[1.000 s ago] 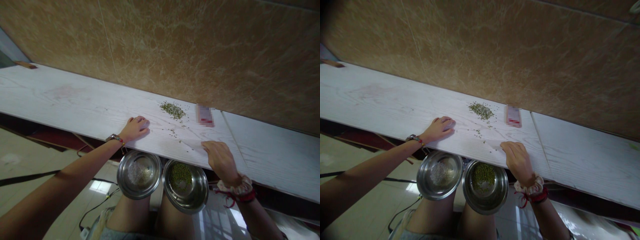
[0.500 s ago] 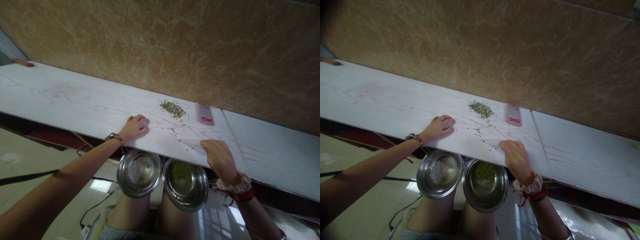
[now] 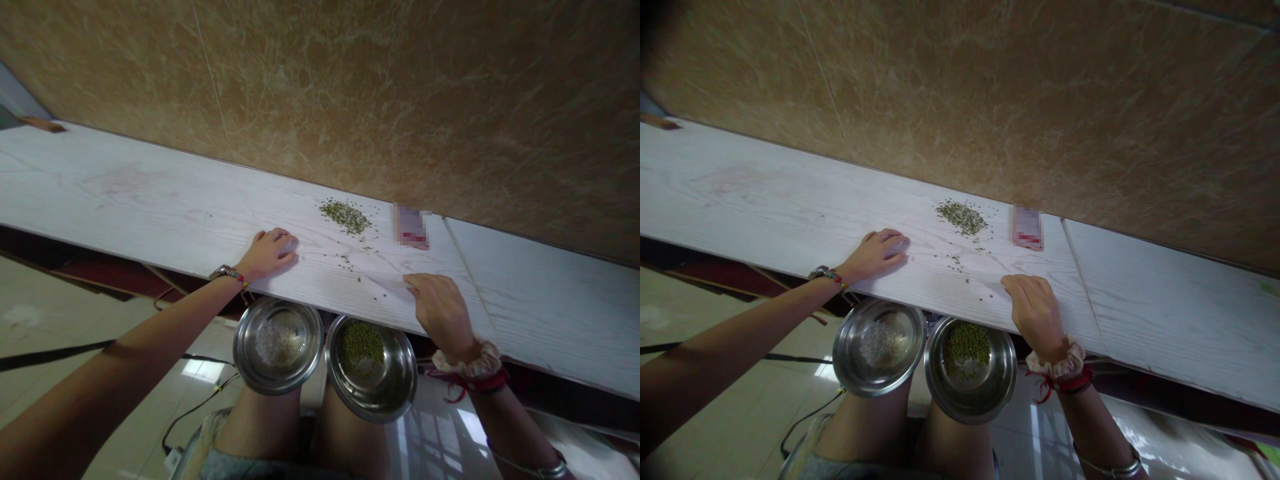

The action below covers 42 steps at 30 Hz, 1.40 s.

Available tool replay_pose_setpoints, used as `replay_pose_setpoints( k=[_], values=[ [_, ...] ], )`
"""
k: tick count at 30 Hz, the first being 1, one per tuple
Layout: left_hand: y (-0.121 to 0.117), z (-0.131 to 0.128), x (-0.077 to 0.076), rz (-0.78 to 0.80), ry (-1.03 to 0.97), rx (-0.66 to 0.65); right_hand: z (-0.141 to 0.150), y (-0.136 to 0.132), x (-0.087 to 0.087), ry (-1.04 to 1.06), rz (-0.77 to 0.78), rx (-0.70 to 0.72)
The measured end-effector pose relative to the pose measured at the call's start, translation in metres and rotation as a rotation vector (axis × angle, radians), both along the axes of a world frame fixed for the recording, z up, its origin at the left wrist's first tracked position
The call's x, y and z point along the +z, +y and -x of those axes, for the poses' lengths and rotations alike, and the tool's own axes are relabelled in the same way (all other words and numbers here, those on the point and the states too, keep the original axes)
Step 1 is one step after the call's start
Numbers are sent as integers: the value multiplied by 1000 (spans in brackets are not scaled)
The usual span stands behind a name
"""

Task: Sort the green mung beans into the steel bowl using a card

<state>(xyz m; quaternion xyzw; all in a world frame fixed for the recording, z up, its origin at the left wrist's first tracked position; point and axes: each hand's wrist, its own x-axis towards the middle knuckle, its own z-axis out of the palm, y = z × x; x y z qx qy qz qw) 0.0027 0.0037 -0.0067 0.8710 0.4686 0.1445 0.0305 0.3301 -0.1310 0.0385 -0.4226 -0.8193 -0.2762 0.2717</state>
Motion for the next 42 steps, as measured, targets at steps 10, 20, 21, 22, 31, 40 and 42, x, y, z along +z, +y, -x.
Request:
replay_pose_setpoints(
  k=[10, 20, 21, 22, 31, 40, 42],
  values=[
    [1, 0, -2, -10, -13, 6, -5, 2, 2, -31, -41, -31],
    [-1, 0, 0, -20, 9, -2, -4, 7, -1, -26, -60, -41],
    [-1, 0, 0, -21, 12, -6, -5, 9, -2, -23, -62, -52],
    [-2, 0, 0, -25, 16, -12, -5, 11, -2, -18, -61, -58],
    [-5, 1, 6, 33, 58, -304, 9, 4, 1, 10, 5, 38],
    [-6, -2, 7, 1, 86, -425, 10, 1, 6, 53, 6, 25],
    [-7, -2, 8, -2, 87, -434, 15, 6, 5, 42, -6, 17]
  ],
)
